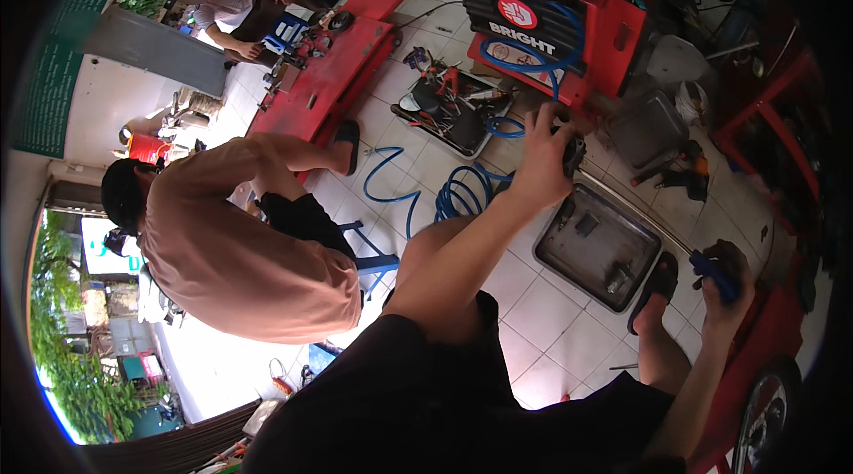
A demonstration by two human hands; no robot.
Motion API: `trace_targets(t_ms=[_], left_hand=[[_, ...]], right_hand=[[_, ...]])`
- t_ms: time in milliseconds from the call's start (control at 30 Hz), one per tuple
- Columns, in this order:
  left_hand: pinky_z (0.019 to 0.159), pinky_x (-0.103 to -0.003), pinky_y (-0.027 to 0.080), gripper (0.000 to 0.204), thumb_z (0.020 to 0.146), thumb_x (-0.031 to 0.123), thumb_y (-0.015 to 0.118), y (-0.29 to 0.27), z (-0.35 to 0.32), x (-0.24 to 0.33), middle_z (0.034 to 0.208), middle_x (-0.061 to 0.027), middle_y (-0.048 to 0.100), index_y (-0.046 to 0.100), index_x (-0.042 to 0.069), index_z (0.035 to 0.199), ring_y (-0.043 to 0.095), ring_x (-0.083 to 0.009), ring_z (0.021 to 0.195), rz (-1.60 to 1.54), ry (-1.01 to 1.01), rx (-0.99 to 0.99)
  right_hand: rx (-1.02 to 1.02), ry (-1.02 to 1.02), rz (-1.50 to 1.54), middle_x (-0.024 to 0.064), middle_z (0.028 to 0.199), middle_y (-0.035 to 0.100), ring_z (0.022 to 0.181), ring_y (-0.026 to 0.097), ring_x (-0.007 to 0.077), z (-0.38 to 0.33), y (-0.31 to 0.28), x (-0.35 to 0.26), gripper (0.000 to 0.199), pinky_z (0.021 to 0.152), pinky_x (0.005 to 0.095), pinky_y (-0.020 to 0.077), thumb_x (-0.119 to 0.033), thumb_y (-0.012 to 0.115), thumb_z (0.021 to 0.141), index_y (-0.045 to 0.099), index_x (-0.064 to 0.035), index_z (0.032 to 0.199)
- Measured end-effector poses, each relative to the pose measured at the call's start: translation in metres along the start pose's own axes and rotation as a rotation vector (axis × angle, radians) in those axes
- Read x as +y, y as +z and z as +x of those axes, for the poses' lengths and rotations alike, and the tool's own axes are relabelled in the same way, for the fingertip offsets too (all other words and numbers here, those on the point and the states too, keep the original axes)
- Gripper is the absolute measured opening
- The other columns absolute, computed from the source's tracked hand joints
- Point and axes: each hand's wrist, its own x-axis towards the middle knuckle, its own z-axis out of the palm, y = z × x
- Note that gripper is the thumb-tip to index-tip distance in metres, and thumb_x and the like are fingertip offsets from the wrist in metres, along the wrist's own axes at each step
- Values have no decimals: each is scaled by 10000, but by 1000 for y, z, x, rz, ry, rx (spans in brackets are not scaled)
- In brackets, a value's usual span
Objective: The person disassembles a mechanical motorcycle component by hand using a screwdriver to remove internal parts and place them into a metal tray.
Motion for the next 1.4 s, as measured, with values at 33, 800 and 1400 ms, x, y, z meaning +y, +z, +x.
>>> trace_targets(t_ms=[33, 800, 1400], left_hand=[[1026, -514, 409, 391, 676, -77, 690, 1, 1, -2, 1260, -202, 493, 671, 57, 1043, 466, -461, 1175, 22, -6, 23], [1034, -507, 386, 443, 613, -80, 704, 9, 3, -8, 1277, -190, 501, 675, 66, 1030, 480, -442, 1176, 5, 33, -8], [1012, -477, 465, 425, 631, -39, 744, 5, 2, -6, 1271, -200, 547, 697, 63, 1041, 548, -420, 1197, 107, 68, 27]], right_hand=[[-38, 55, 39, 40, 863, 612, 756, 586, 90, -2, -3, -5, 536, 634, 228, 468, -348, 656, 984, 584, 53, 1332], [-6, -108, -5, 77, 964, 649, 892, 611, 121, 11, -2, -15, 478, 753, 272, 553, -116, 765, 903, 604, 84, 1306], [18, 517, -9, 99, 1016, 635, 842, 601, 118, 11, -15, -10, 431, 664, 233, 501, -134, 646, 977, 572, 67, 1351]])
